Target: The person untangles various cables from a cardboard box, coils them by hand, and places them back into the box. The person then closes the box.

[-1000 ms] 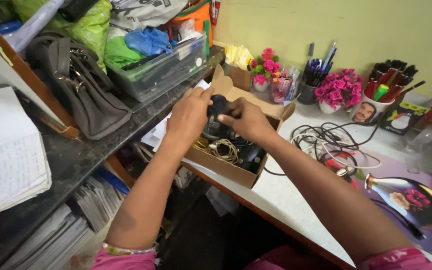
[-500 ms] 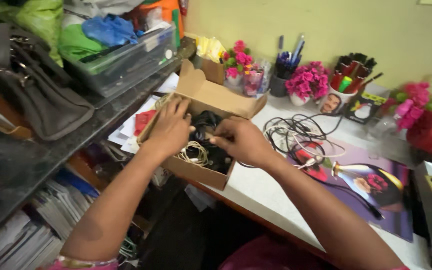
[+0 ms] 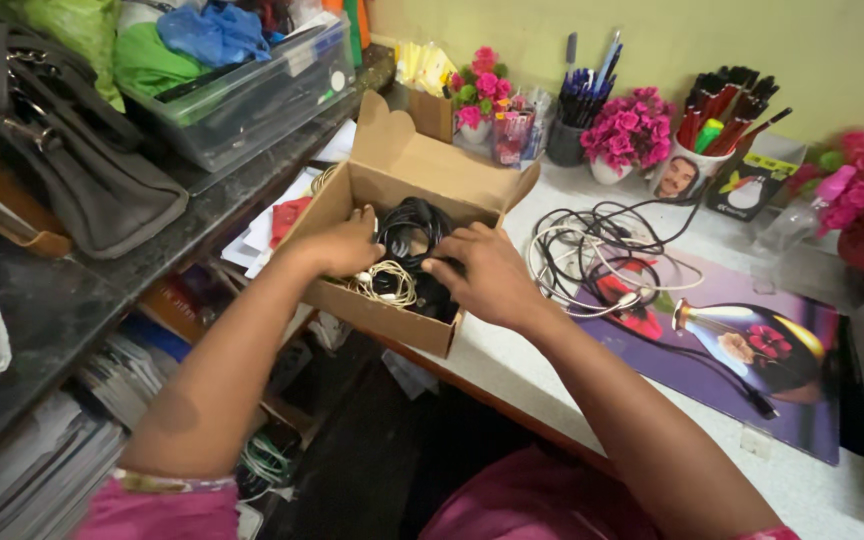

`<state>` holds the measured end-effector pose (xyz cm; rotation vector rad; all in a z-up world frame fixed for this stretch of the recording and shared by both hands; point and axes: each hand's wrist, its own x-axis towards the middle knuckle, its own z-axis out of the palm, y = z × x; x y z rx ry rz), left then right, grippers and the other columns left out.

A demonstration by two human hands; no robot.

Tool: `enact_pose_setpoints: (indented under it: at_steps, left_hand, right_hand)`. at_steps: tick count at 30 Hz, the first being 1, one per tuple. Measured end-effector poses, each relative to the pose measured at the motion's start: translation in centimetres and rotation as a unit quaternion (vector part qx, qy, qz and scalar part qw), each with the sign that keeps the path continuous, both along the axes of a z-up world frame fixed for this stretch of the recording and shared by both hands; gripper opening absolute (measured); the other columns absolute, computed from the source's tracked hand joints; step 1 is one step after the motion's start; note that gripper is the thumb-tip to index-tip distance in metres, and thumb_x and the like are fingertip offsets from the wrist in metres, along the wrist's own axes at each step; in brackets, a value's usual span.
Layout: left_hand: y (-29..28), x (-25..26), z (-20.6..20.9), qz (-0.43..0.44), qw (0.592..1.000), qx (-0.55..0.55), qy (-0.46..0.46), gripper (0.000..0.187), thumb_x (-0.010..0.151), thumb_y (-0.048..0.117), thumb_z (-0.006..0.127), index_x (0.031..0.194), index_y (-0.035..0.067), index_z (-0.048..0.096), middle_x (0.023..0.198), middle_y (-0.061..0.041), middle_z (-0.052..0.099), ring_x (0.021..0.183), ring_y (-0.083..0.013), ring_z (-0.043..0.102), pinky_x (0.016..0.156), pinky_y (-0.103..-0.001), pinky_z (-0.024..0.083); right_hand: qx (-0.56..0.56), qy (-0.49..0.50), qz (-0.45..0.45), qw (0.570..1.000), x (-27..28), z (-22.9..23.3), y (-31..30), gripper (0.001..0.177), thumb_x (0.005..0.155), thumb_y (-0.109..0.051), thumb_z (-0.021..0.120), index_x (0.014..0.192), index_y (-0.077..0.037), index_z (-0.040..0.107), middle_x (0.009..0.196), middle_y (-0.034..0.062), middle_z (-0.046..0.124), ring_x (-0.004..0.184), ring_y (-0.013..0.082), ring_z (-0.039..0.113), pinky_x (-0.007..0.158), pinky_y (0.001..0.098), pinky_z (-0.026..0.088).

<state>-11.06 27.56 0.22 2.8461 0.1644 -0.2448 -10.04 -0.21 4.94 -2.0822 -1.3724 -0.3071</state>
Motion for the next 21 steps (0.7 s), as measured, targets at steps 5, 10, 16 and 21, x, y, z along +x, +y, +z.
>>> enact_pose_setpoints:
  at_steps: [5, 10, 16, 21]
  left_hand:
    - [-0.8, -0.9, 0.5, 0.069, 0.991, 0.11, 0.003, 0.084, 0.087, 0.009, 0.055, 0.159, -0.009, 0.016, 0.158, -0.025, 0.034, 0.144, -0.0374, 0.038, 0.118, -0.043, 0.035]
    - [-2.6, -2.2, 0.9, 0.049, 0.975, 0.203, -0.083, 0.073, 0.091, 0.011, 0.049, 0.156, -0.009, 0.024, 0.151, -0.022, 0.041, 0.137, -0.0382, 0.041, 0.111, -0.046, 0.037]
    - [-3.4, -1.6, 1.9, 0.044, 0.966, 0.232, -0.105, 0.073, 0.092, 0.014, 0.048, 0.158, -0.006, 0.025, 0.152, -0.024, 0.042, 0.14, -0.0391, 0.038, 0.117, -0.049, 0.029]
    - [-4.3, -2.3, 4.5, 0.033, 0.943, 0.307, -0.123, 0.066, 0.089, 0.021, 0.054, 0.148, -0.004, 0.041, 0.159, -0.021, 0.035, 0.15, -0.04, 0.027, 0.12, -0.052, 0.02]
  right_hand:
    - [0.01, 0.007, 0.001, 1.0, 0.0, -0.4, 0.0, 0.025, 0.092, -0.031, 0.07, 0.094, -0.007, 0.076, 0.092, 0.0113, 0.071, 0.094, 0.033, 0.059, 0.086, 0.0448, 0.045]
    - [0.037, 0.018, 0.003, 0.999, -0.1, -0.7, -0.2, 0.022, 0.093, -0.029, 0.069, 0.093, -0.007, 0.075, 0.091, 0.0109, 0.072, 0.092, 0.0324, 0.061, 0.085, 0.0457, 0.046]
    - [0.117, 0.078, 0.05, 0.989, 0.9, -0.4, -1.7, 0.022, 0.095, -0.025, 0.072, 0.096, -0.004, 0.074, 0.094, 0.01, 0.071, 0.09, 0.0268, 0.064, 0.078, 0.0389, 0.052]
    - [0.18, 0.114, -0.027, 0.977, 3.7, 0.0, -6.1, 0.023, 0.096, -0.025, 0.074, 0.099, -0.002, 0.074, 0.095, 0.0078, 0.073, 0.089, 0.0177, 0.067, 0.078, 0.0322, 0.053]
